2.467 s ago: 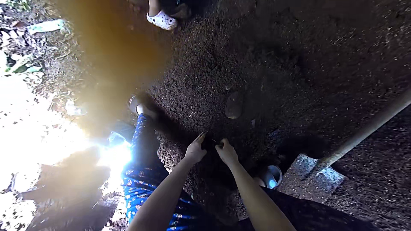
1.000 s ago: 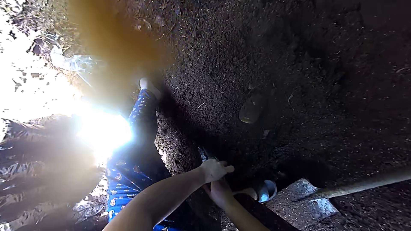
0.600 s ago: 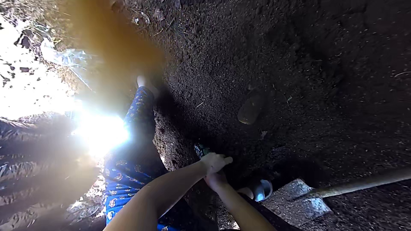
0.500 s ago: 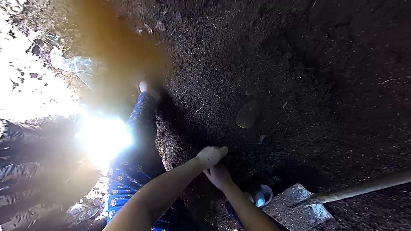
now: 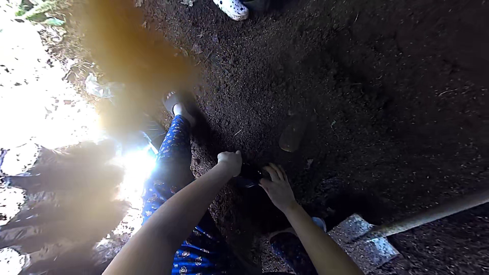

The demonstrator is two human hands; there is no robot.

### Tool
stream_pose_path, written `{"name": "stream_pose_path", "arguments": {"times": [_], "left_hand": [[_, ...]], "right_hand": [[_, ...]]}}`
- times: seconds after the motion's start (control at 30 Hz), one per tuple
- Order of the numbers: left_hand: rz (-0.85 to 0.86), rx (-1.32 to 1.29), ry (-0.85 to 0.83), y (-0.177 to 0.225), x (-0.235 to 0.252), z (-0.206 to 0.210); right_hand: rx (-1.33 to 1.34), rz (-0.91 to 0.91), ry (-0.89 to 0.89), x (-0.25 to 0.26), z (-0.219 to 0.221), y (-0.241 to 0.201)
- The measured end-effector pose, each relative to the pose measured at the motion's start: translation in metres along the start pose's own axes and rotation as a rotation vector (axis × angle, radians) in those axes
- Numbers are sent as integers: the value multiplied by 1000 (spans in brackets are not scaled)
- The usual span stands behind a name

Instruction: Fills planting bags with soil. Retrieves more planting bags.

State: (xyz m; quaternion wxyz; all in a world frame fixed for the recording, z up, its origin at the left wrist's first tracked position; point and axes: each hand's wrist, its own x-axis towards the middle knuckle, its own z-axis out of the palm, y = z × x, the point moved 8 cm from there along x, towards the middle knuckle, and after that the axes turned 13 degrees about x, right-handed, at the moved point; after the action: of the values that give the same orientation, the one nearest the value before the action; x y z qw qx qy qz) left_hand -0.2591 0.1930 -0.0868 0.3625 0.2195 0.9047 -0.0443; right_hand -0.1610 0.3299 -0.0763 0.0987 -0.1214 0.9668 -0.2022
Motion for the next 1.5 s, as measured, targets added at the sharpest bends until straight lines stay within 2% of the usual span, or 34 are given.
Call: {"name": "stream_pose_path", "arguments": {"times": [0.07,0.17,0.23,0.37,0.43,0.47,0.57,0.63,0.73,0.83,1.03,1.17,1.33,1.4,1.5], "left_hand": [[79,17,46,18,1,8],[359,106,194,56,24,24],[480,165,188,64,30,31],[504,-6,126,55,16,33],[503,-90,112,52,6,37],[512,-129,115,52,2,41],[505,-241,126,54,-7,49],[475,-298,92,61,-12,54],[447,-306,32,83,-21,67],[480,-287,-23,101,-26,84],[608,-252,-5,108,-18,91],[612,-279,42,105,-8,86],[519,-329,86,88,5,64],[428,-405,141,65,9,43],[233,-483,203,19,8,21]], "right_hand": [[18,-37,7,-6,6,-1],[-34,-139,58,-10,11,-13],[-77,-141,63,-16,6,-13],[-118,-90,159,-39,-12,-5],[-26,-108,247,-45,-18,-26],[80,-85,230,-45,-16,-39],[318,182,-22,-39,19,-61],[337,327,-168,-43,51,-58],[268,340,-193,-57,91,-44],[175,402,-383,-68,117,-36],[134,541,-627,-56,135,-34],[125,577,-634,-46,144,-23],[204,546,-575,-31,114,-16],[183,425,-567,-14,83,-19],[164,209,-360,-3,31,-17]]}}
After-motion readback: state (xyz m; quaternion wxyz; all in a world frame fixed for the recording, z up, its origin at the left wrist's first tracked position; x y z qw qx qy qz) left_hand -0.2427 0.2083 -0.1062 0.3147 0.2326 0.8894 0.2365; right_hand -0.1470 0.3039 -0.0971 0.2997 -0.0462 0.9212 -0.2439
